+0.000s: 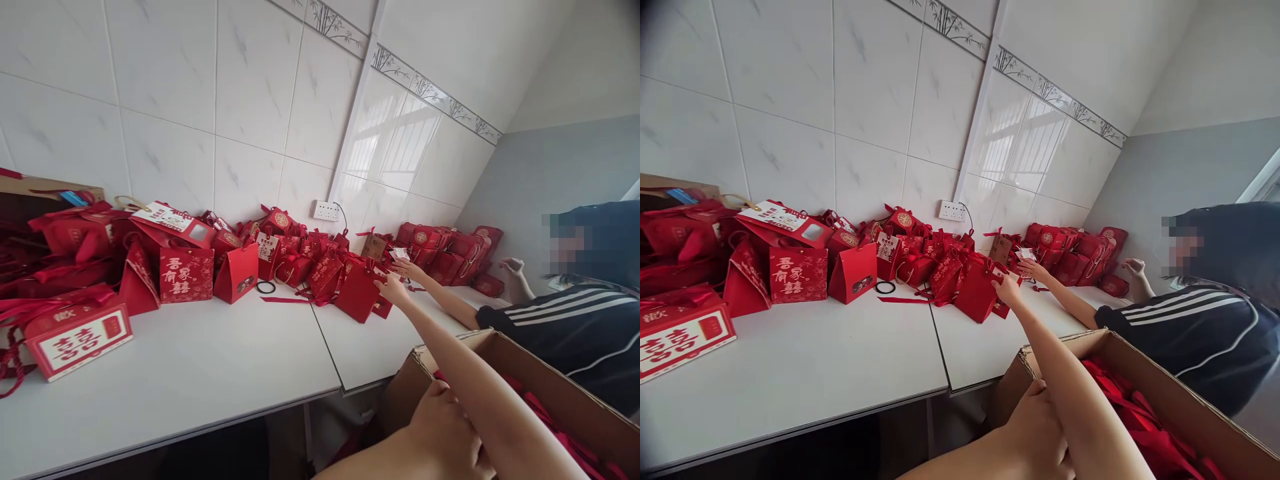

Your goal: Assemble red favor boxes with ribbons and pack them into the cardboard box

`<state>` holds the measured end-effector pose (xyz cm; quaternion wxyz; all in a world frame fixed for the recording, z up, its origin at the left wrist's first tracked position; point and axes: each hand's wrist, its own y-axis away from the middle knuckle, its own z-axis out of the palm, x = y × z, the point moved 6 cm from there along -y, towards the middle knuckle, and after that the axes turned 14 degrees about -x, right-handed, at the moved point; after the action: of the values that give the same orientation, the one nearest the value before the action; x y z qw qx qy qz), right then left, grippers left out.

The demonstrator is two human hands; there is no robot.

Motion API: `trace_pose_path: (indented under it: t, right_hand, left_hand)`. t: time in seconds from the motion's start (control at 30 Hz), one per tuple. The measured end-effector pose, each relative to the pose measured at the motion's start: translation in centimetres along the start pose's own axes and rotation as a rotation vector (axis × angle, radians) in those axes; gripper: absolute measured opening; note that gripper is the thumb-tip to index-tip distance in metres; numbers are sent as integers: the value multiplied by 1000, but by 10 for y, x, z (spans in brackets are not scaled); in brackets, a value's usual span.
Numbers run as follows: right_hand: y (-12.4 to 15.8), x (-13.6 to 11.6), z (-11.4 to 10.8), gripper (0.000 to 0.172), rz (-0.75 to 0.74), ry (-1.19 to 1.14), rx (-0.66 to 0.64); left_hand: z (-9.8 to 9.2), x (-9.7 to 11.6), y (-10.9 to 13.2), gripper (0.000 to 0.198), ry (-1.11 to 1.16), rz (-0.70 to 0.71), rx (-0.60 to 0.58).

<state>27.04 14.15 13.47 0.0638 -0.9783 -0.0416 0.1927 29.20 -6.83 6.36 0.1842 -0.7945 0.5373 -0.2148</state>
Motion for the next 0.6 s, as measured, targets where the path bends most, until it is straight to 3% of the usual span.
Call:
trace_pose_path:
  t: [0.13,0.2,0.27,0.37,0.43,0.53,0.6]
  right_hand:
    - [8,-4,-15,15,-8,-143,27]
    - [29,0,-35,19,-28,-207,67]
    - [60,6,-56,25,-70,-310,99]
    - [118,16,-77,31,-166,-642,104]
    - [154,17,-80,28,-185,-805,65]
    - [192,8,-77,25,-186,-915,12]
    - [203,-2,-68,26,-176,-903,-105]
  left_hand:
    - [0,-5,2,15,131,-29,-103]
    - [-8,-11,14,9,320,-38,-54]
    - [-30,-28,36,9,547,-101,146]
    - [-71,-76,80,17,845,-372,584]
    - [-90,-108,100,22,1137,-553,769]
    - [-126,-128,96,22,1271,-537,678]
    - [-145,-123,82,21,1411,-413,466]
